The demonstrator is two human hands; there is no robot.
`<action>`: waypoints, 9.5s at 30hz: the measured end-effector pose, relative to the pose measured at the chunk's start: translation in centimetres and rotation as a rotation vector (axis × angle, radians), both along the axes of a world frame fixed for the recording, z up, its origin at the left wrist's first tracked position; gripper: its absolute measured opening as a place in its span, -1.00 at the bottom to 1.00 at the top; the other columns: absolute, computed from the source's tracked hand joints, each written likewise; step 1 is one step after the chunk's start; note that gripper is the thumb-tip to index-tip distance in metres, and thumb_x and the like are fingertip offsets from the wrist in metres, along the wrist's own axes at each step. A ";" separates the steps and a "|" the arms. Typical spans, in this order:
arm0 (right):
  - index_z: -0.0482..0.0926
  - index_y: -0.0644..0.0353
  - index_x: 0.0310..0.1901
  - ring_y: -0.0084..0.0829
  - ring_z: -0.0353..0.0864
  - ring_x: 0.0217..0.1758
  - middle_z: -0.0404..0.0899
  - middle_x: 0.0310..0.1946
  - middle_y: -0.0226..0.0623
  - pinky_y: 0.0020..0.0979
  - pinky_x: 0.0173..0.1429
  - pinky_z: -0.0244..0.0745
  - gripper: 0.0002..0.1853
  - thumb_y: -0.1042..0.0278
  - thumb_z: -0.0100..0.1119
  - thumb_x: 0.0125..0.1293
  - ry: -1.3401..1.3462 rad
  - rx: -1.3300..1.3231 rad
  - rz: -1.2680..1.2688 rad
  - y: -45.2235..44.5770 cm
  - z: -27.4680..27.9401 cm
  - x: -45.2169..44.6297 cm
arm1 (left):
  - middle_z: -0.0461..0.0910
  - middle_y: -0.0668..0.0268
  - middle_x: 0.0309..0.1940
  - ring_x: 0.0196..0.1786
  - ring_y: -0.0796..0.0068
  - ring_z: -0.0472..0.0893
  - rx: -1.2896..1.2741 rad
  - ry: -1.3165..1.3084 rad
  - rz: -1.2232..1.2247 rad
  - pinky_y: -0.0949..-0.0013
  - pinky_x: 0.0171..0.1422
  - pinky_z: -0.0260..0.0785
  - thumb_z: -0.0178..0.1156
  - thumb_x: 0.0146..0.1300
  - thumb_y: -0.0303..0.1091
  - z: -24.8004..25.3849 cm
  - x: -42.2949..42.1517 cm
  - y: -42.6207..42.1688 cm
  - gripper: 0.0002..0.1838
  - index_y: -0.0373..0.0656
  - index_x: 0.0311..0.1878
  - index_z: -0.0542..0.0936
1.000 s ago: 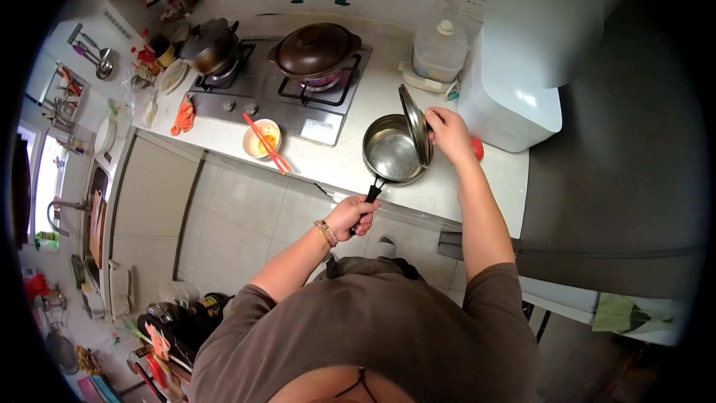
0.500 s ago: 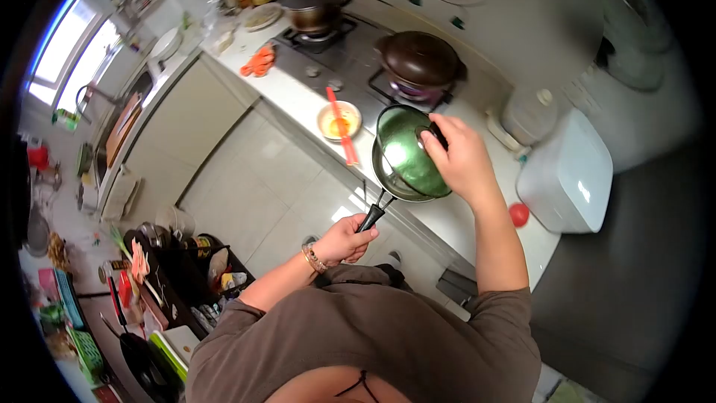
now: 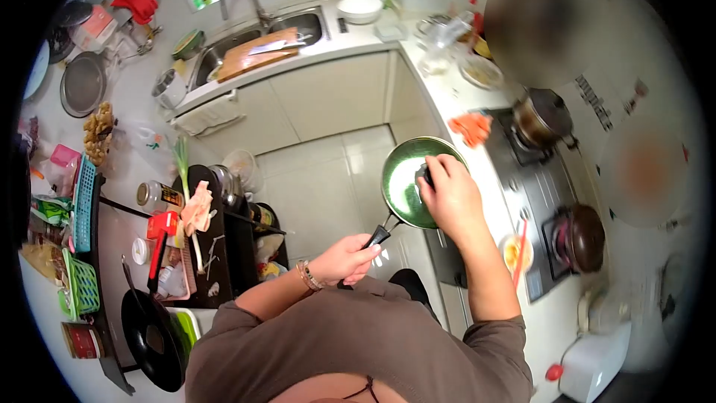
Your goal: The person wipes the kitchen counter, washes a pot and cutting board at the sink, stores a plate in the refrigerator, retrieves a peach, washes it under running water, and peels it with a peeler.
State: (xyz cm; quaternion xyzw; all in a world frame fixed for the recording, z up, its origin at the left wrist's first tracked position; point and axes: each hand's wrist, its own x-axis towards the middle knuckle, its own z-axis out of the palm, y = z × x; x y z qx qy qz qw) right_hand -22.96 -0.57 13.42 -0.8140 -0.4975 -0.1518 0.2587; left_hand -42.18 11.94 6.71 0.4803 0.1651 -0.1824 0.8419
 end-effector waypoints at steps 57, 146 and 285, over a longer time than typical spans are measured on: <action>0.39 0.36 0.12 -0.09 0.50 0.05 0.50 -0.01 0.04 -0.27 0.11 0.39 -0.49 0.16 0.13 0.26 0.783 -0.235 -0.142 89.0 -23.9 37.9 | 0.56 -0.13 -0.52 -0.40 -0.17 0.58 1.723 0.953 0.590 -0.10 -0.31 0.42 -0.07 0.25 -0.42 -8.1 14.8 95.0 -0.76 -0.37 -0.07 0.31; 0.06 0.26 0.38 -0.24 0.47 0.12 0.30 0.24 -0.03 -0.34 0.14 0.47 -0.36 0.39 -0.10 0.24 1.639 0.794 0.206 60.5 -8.9 31.1 | 0.49 0.29 -0.43 -0.68 0.70 0.25 -0.135 0.064 0.931 0.63 -0.69 0.11 -0.03 0.37 -0.35 -8.4 22.2 87.2 -0.87 -0.17 -0.12 0.43; 0.51 0.29 -0.02 -0.35 0.63 -0.23 0.59 -0.17 -0.19 -0.40 -0.28 0.53 -0.61 0.54 0.07 0.04 1.317 -0.315 0.569 103.5 -21.6 24.9 | 0.59 -0.05 -0.51 -0.50 0.06 0.64 1.968 0.853 0.607 0.13 -0.44 0.50 -0.02 0.18 -0.49 -7.5 12.5 96.6 -0.85 -0.32 -0.18 0.35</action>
